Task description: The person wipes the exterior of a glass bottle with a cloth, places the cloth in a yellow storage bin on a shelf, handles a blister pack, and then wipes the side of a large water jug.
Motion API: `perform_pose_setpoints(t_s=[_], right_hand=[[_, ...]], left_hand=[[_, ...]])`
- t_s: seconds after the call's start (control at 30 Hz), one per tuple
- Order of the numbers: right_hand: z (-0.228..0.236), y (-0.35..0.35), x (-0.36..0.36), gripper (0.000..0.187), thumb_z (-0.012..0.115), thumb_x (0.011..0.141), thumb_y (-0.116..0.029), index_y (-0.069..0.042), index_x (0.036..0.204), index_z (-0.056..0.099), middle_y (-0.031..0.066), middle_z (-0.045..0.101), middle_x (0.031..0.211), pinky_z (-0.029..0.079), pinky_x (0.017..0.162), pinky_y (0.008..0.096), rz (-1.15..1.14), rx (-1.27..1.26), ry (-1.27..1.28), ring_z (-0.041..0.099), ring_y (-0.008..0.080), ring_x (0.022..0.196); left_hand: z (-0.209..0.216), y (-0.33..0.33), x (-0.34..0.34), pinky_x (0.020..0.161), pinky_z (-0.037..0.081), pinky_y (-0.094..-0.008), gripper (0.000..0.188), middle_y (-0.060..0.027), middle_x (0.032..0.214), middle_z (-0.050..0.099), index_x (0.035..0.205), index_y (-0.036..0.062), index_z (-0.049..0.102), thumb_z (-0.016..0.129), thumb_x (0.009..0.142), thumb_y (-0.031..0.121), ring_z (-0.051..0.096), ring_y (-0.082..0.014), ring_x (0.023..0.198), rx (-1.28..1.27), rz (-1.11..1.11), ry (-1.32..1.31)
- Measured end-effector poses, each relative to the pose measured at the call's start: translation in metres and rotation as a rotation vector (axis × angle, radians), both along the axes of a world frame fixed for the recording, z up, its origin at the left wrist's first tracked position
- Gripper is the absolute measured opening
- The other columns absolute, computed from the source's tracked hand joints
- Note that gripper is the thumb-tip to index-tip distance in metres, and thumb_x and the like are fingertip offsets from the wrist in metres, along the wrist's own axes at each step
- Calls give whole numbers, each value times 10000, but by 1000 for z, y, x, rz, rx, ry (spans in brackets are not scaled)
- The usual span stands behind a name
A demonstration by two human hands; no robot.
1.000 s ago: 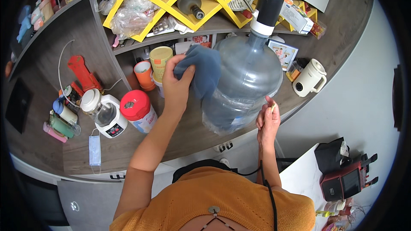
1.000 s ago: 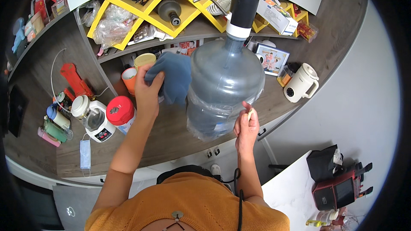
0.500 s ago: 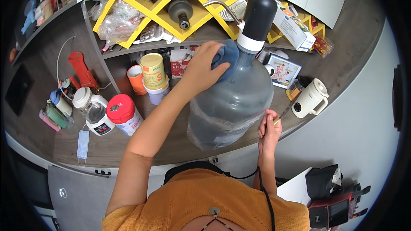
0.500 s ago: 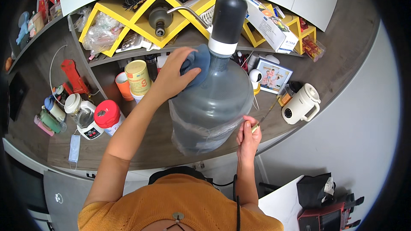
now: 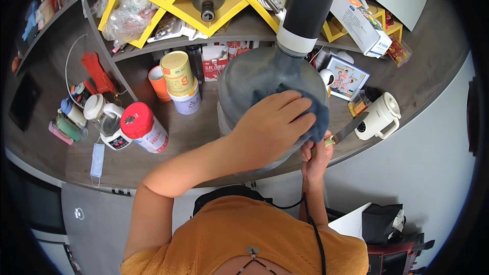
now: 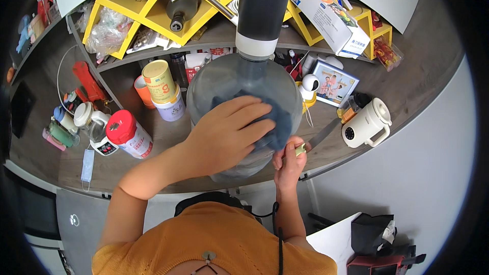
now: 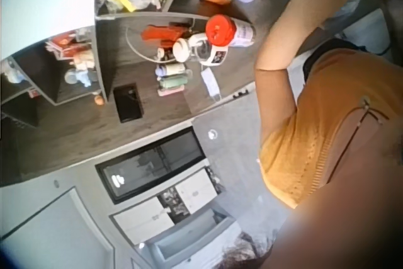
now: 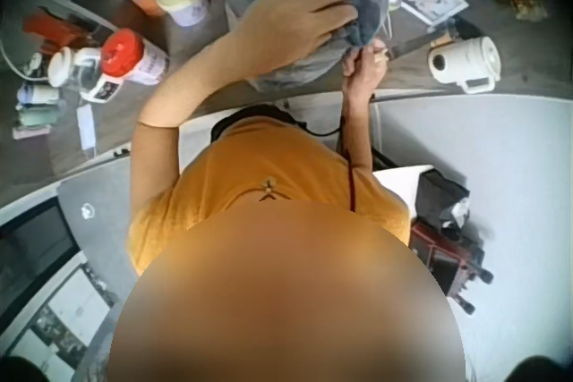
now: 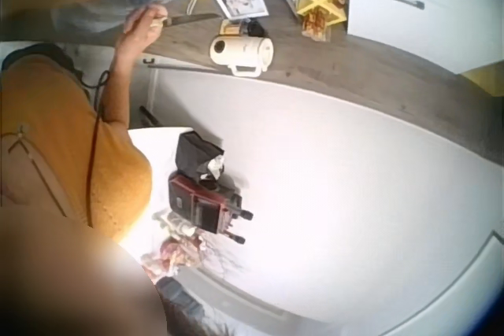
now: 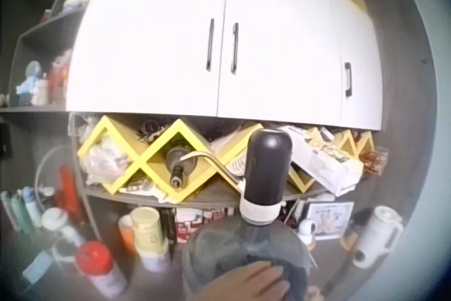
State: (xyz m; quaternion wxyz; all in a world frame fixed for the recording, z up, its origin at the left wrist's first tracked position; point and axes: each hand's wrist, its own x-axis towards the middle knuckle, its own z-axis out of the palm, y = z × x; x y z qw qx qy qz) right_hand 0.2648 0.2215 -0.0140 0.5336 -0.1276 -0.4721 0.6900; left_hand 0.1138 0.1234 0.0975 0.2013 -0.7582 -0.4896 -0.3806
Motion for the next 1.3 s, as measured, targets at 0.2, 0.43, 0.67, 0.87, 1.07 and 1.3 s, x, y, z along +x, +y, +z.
perform_pose_setpoints(t_s=[0.2,0.43,0.67,0.87,1.07,1.3], right_hand=[[-5,10,13,112,466,946,-156,-51,950,504,19,430,602,241,389,198,37,38,-47,332,63,437],[-4,33,23,120,489,934,-136,-46,1009,517,0,443,629,240,376,185,15,-83,-139,332,43,436],[-27,40,38,207,496,925,-128,-52,1118,495,-14,464,695,249,391,172,-112,-171,-348,330,26,456],[-31,43,49,272,490,943,-218,-53,1159,478,-2,503,723,279,396,175,-196,-90,-381,365,29,463],[-112,91,52,269,476,943,-227,-58,1149,506,6,520,754,328,435,199,-390,-176,-648,399,54,491],[-263,136,90,401,574,826,-119,-29,1211,507,151,634,1011,487,685,331,-486,-236,-1149,624,226,786]], left_hand=[[8,67,10,778,450,-363,319,-94,979,536,918,46,557,683,630,102,523,-274,957,15,54,46],[13,52,5,798,445,-385,316,-89,1026,549,950,62,577,675,650,80,521,-288,997,-13,102,-16],[-7,-8,-32,929,397,-374,351,-139,1143,551,1049,28,589,611,701,-7,521,-320,1067,55,222,-229],[-72,-43,-59,968,358,-343,326,-164,1182,532,1107,-36,536,548,782,-10,508,-267,1108,235,449,-487],[-115,-71,-63,928,372,-317,275,-162,1111,543,1071,-52,531,579,810,22,519,-246,1024,172,468,-771],[-126,-83,-47,913,377,-327,265,-152,1071,546,1037,-50,544,597,782,-3,520,-248,991,134,463,-760]])
